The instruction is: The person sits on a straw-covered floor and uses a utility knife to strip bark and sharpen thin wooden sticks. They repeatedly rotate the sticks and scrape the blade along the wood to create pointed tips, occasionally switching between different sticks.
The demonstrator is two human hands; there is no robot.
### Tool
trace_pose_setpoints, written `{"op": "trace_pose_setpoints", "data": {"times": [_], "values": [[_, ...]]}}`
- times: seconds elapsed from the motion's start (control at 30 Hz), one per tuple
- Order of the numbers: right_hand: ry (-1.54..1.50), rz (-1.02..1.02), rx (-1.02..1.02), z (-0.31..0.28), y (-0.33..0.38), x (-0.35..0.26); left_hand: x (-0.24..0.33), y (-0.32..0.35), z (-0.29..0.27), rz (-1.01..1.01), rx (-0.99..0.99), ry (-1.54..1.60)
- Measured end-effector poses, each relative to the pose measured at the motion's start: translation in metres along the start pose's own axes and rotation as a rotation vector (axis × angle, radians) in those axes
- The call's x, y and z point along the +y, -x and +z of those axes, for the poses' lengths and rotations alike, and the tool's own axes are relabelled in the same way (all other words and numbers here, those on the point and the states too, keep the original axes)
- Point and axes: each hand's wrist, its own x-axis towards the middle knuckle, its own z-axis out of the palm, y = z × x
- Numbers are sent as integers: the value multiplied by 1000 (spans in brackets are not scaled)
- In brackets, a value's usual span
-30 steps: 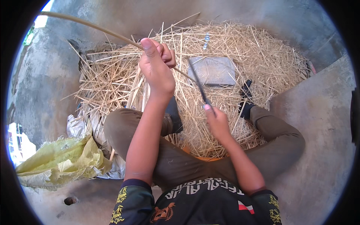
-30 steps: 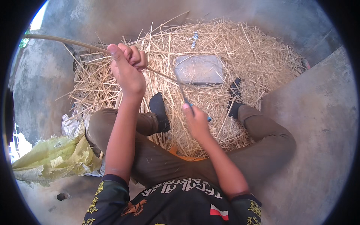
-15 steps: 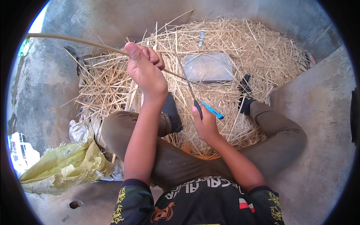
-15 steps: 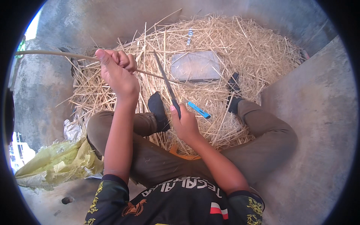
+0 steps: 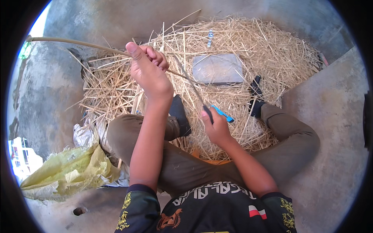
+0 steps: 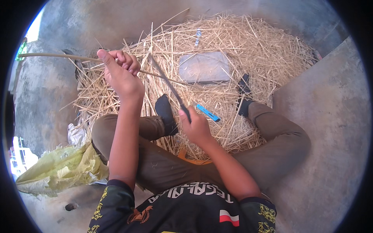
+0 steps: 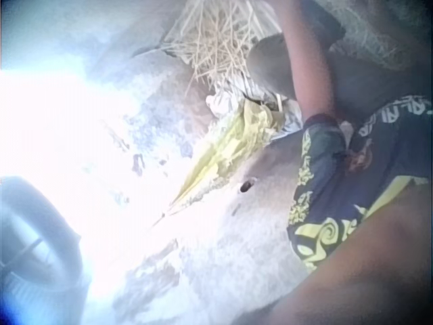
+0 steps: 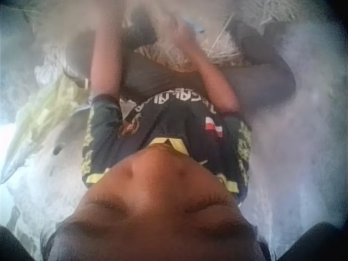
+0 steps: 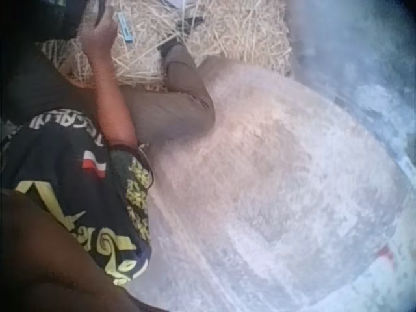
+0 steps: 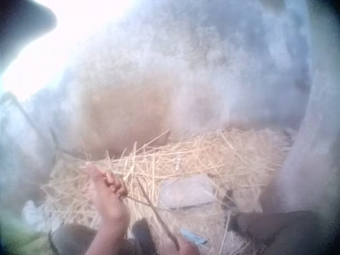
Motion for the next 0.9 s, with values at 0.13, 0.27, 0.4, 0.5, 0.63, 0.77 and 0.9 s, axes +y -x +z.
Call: {"op": "trace_pose_setpoints", "data": {"times": [0.13, 0.27, 0.4, 0.5, 0.63, 0.77, 0.9], "values": [[46, 283, 22, -9, -15, -1, 2, -2, -4, 4, 5, -29], [108, 164, -47, -17, 1, -34, 1, -2, -3, 5, 20, -20], [64, 28, -92, -15, 12, -38, 0, 0, -3, 11, 16, -16], [46, 142, -27, 1, -4, 37, 2, 1, -2, -8, 51, -3], [169, 318, 33, 2, -18, 59, 1, -4, -1, 8, 92, -20], [-46, 149, -9, 4, -11, 9, 1, -2, -1, 4, 16, 0], [-177, 115, 20, 4, -3, 0, 4, 0, -6, -65, -185, 73]]}}
